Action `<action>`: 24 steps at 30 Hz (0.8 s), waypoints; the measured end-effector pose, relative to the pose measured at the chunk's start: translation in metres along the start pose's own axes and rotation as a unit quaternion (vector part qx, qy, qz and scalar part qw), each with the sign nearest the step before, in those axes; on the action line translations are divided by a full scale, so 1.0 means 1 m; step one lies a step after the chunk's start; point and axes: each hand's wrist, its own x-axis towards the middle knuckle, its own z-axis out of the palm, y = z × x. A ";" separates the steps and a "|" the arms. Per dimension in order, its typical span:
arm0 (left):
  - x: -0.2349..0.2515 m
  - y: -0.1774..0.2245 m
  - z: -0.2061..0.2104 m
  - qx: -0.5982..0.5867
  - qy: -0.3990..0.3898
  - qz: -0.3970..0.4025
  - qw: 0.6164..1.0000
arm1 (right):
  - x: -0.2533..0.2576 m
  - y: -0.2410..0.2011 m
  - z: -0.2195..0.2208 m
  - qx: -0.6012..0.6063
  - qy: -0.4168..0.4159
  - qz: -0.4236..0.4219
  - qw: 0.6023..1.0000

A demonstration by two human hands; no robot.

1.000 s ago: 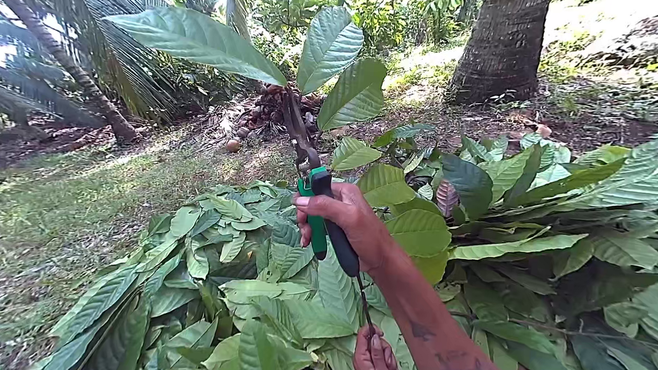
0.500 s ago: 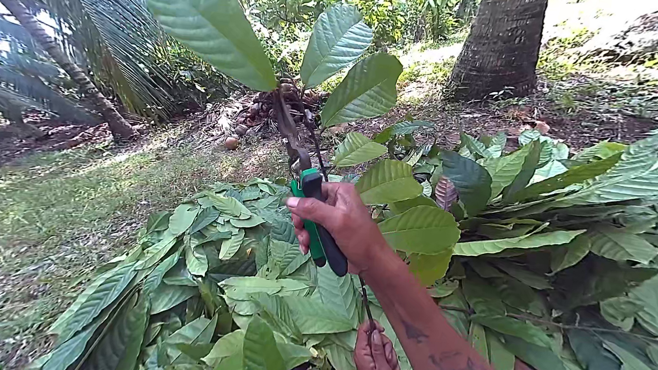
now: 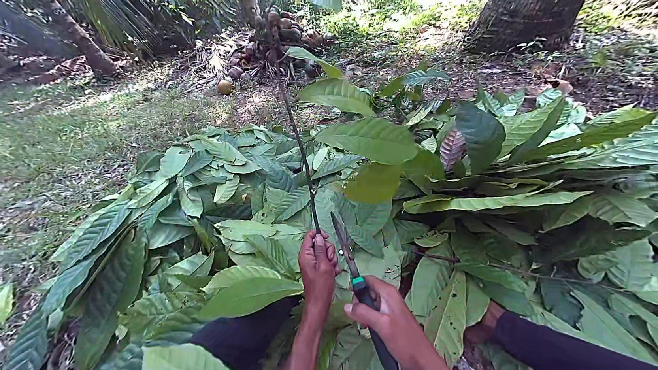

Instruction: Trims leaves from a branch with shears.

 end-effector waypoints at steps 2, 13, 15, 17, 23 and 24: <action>-0.004 0.000 0.003 0.013 0.001 0.026 1.000 | 0.009 -0.004 0.006 0.009 -0.003 0.002 1.000; -0.010 -0.010 -0.003 0.028 0.001 0.071 0.997 | 0.033 -0.022 0.011 0.067 -0.034 0.008 0.997; -0.010 -0.011 -0.003 0.031 0.003 0.065 0.997 | 0.035 -0.022 0.010 0.063 -0.034 0.007 0.997; -0.011 -0.012 -0.003 0.035 0.008 0.052 0.998 | 0.038 -0.022 0.010 0.064 -0.030 0.001 0.997; -0.011 -0.016 -0.005 0.016 0.000 0.050 0.999 | 0.041 -0.026 0.014 0.108 0.008 -0.035 0.994; -0.013 -0.017 -0.005 0.012 -0.002 0.051 0.999 | 0.043 -0.028 0.015 0.107 0.018 -0.048 0.993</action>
